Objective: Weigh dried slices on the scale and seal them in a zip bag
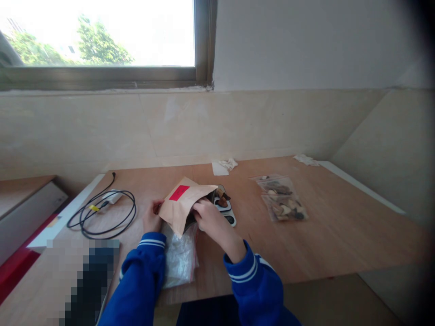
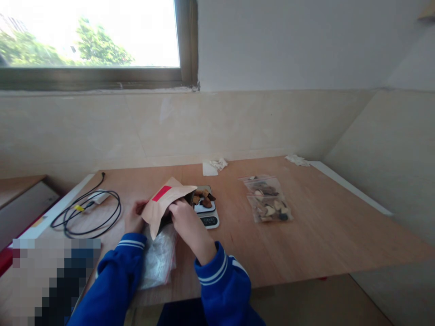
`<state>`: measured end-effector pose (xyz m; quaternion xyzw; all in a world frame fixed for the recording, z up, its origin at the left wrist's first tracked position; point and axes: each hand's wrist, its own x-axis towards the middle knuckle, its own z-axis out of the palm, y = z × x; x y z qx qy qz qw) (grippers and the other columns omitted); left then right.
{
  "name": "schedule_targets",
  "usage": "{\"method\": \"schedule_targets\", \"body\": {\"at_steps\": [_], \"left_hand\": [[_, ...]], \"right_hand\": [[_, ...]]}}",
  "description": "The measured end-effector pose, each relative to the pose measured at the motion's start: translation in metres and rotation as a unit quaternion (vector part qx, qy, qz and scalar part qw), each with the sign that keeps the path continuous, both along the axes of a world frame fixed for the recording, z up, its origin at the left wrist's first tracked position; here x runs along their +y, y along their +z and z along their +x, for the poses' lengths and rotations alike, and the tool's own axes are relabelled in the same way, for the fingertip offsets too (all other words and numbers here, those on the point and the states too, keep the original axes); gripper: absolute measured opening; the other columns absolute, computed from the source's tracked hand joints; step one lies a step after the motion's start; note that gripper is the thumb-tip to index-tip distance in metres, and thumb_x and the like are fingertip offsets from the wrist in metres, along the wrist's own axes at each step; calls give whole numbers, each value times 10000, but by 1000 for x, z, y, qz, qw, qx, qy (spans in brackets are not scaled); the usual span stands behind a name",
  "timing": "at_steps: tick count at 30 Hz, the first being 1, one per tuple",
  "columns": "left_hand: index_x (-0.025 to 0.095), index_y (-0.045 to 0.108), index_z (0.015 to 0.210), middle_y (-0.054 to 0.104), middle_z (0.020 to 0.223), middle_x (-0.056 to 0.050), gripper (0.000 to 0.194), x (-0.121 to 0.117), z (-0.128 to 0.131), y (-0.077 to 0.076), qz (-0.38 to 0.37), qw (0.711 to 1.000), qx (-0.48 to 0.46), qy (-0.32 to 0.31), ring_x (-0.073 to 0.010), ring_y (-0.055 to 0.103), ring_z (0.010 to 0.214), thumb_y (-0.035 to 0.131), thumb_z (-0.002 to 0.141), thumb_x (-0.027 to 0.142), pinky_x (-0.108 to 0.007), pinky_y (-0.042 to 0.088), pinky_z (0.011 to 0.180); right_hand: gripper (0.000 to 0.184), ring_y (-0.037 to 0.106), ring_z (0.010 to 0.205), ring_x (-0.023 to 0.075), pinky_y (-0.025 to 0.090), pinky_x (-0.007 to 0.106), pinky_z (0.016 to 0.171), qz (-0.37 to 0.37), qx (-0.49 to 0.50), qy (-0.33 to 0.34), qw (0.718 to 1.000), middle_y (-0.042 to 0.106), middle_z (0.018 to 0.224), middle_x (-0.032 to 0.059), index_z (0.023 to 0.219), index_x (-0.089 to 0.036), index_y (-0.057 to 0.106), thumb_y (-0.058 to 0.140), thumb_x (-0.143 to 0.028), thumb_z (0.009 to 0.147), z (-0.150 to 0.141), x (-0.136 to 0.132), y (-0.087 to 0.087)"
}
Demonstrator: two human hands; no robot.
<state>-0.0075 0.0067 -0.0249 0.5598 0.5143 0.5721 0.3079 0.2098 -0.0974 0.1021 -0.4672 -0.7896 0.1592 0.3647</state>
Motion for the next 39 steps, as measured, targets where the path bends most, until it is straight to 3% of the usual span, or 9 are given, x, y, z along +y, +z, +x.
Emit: {"method": "schedule_targets", "body": {"at_steps": [3,7,11,15,19,24,34,39], "left_hand": [[156,603,929,679,931,-68,357,2,-2,-4,-3,999,28,14,-241,631,914,663,586,236,-431,478,883],[173,598,951,685,946,-66,341,1,-4,-3,-6,998,67,20,-246,635,908,615,611,184,-426,490,859],[182,588,985,682,930,-56,364,-1,-3,1,-16,994,98,44,-249,643,897,633,624,198,-403,498,828],[181,586,1048,678,925,-80,409,-1,-1,5,-25,991,109,79,-271,643,896,664,675,331,-409,499,809],[164,605,1035,673,909,-105,444,-2,0,9,-23,982,134,133,-294,637,887,663,690,436,-413,498,780],[138,612,1011,666,895,-122,451,-3,-1,11,-35,978,159,131,-298,634,864,628,715,478,-425,500,771],[141,591,1087,655,992,-141,491,-5,1,12,-49,980,155,118,-319,618,958,602,731,479,-460,488,835],[130,580,1097,652,1007,-150,501,-7,2,15,-73,976,169,116,-319,616,967,588,743,485,-442,488,829]], "right_hand": [[314,584,904,160,460,278,822,39,87,7,995,627,878,29,807,-197,650,420,17,801,14,-5,15],[254,583,838,138,457,255,776,90,207,-35,974,594,822,10,790,-205,624,442,-30,814,29,-7,18],[79,587,865,143,485,266,769,102,340,-99,930,562,915,27,838,-204,575,532,-142,813,44,0,5],[200,611,849,145,508,281,768,65,445,-154,880,578,908,16,917,-216,499,620,-209,757,57,10,-21],[176,629,820,162,523,306,753,3,410,-164,897,620,913,45,916,-199,529,604,-241,763,62,15,-51],[123,635,819,182,520,334,767,-22,311,-181,933,648,912,67,908,-187,570,532,-216,794,58,18,-77],[244,594,908,213,477,361,816,71,136,-183,971,648,926,70,924,-197,590,402,-90,811,48,21,-91],[264,583,899,214,476,365,813,71,98,-165,979,641,915,69,917,-204,601,387,-82,822,44,22,-98]]}}
